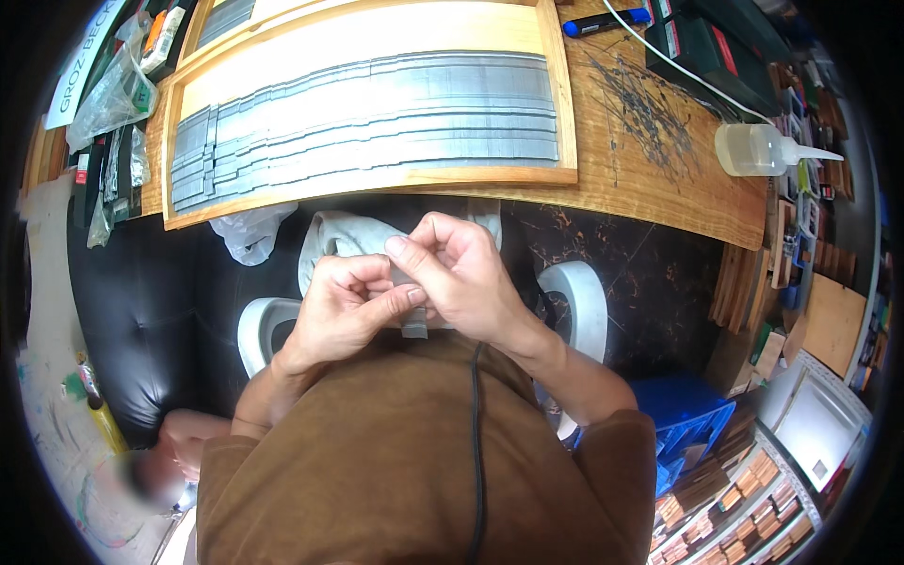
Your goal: The person repeatedly picks up small rectangular metal pieces from a wooden tray and joins them together by hand. The person handles the pieces one at a time, aligning and pressing them to form small stacks, then places the assembled units back on the tray.
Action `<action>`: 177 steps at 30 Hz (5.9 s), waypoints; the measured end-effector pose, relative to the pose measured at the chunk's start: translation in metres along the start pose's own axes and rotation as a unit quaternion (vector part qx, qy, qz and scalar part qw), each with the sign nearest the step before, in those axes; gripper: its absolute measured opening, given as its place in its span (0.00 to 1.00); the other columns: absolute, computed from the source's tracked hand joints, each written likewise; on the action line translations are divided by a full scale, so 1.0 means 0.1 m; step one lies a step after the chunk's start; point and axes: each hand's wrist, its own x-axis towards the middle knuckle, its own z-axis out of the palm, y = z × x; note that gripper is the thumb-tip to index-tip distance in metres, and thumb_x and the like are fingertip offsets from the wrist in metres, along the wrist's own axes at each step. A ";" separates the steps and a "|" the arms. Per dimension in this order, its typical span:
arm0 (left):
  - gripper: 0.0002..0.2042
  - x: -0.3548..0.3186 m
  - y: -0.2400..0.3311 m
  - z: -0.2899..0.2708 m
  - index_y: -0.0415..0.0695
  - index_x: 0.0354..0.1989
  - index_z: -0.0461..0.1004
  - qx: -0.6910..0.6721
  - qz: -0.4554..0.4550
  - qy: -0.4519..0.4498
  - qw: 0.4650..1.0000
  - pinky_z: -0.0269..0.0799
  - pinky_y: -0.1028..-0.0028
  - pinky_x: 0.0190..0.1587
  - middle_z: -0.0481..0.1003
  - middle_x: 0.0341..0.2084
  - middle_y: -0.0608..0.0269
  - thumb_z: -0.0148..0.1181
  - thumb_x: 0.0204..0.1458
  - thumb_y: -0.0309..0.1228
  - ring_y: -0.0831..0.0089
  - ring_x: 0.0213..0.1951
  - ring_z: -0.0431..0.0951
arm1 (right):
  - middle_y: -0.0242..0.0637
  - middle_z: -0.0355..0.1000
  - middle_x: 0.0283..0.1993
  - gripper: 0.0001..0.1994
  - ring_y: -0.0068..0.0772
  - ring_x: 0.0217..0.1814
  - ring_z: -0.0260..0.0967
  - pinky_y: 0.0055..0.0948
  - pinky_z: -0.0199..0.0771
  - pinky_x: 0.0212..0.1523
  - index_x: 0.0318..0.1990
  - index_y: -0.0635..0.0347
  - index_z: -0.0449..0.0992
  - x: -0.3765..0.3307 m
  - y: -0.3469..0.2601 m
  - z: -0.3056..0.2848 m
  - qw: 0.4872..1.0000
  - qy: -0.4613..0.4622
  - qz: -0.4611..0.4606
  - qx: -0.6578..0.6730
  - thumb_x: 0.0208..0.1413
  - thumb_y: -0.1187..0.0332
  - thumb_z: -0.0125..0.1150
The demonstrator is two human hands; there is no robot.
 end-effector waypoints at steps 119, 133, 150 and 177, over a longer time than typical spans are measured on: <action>0.08 0.63 1.39 -0.40 0.34 0.48 0.83 0.160 0.222 0.035 0.961 0.78 0.77 0.43 0.84 0.35 0.65 0.64 0.63 0.24 0.81 0.39 0.80 | 0.26 0.74 0.34 0.05 0.13 0.32 0.66 0.17 0.69 0.33 0.39 0.68 0.85 0.86 -1.34 0.27 0.898 -0.063 -0.369 -0.229 0.57 0.77 0.72; 0.10 1.52 1.54 -1.07 0.35 0.51 0.83 0.303 0.290 0.025 0.907 0.78 0.79 0.42 0.84 0.34 0.64 0.62 0.64 0.22 0.82 0.38 0.80 | 0.33 0.78 0.37 0.08 0.20 0.36 0.74 0.20 0.75 0.37 0.42 0.64 0.88 1.66 -1.65 0.06 0.848 -0.037 -0.405 -0.340 0.54 0.79 0.73; 0.07 1.16 1.72 -0.78 0.40 0.44 0.84 0.090 0.014 0.005 0.996 0.75 0.84 0.32 0.86 0.33 0.64 0.67 0.63 0.30 0.82 0.34 0.84 | 0.34 0.73 0.36 0.16 0.17 0.30 0.75 0.17 0.79 0.26 0.54 0.73 0.76 1.41 -1.60 0.13 0.975 -0.065 -0.169 -0.127 0.62 0.76 0.68; 0.07 1.20 1.58 -0.78 0.37 0.44 0.83 0.078 0.076 -0.007 0.994 0.69 0.85 0.32 0.85 0.34 0.63 0.64 0.65 0.28 0.88 0.32 0.78 | 0.36 0.74 0.36 0.12 0.16 0.31 0.75 0.14 0.79 0.26 0.51 0.75 0.74 1.49 -1.48 0.04 0.959 -0.093 -0.226 -0.141 0.61 0.82 0.65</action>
